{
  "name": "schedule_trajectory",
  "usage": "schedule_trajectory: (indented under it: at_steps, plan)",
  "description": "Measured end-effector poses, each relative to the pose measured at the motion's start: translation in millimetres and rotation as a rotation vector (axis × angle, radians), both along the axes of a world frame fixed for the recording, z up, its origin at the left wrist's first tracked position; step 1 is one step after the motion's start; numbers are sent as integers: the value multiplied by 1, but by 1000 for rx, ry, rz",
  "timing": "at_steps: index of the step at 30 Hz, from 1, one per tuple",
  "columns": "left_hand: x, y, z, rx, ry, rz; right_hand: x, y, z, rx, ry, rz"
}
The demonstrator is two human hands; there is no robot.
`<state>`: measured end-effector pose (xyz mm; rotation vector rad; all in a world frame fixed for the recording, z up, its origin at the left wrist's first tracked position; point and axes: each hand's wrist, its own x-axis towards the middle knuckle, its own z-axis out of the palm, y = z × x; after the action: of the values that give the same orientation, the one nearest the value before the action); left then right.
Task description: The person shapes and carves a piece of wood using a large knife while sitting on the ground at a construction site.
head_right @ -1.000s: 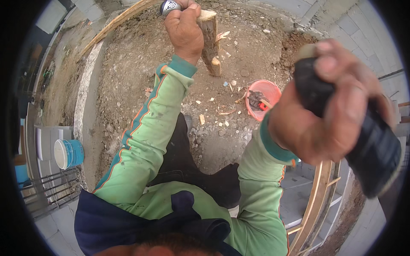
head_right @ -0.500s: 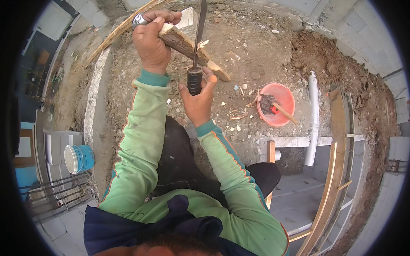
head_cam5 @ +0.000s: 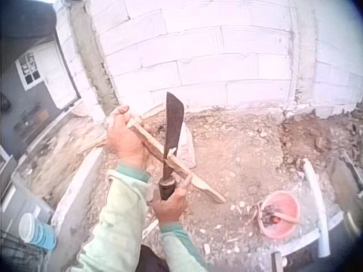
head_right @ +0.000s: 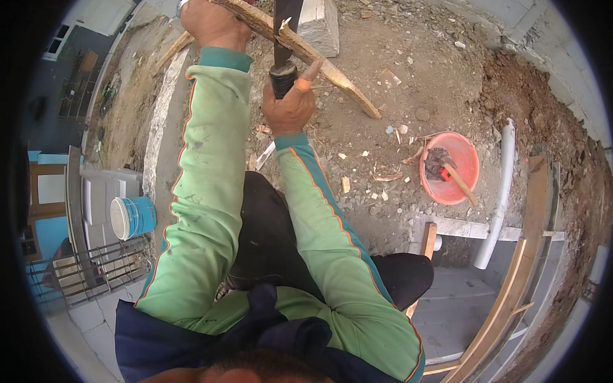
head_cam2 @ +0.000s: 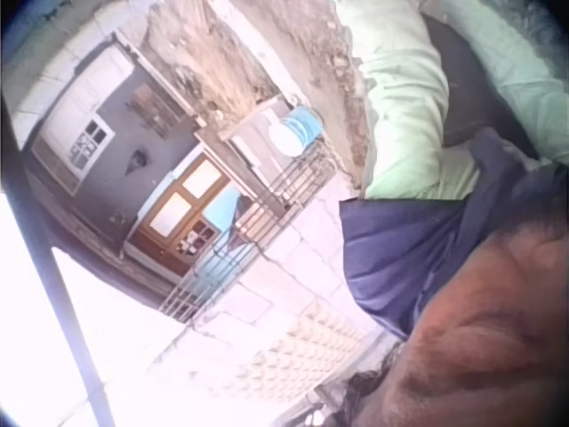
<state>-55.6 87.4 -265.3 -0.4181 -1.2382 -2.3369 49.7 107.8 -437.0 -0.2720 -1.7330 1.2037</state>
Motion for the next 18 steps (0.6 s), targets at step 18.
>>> schedule_trajectory:
  at_steps: [18]
  plan:
    - [123, 109, -5, -31, 384, -216, 184, 129, 186, -1094, -174, 761]
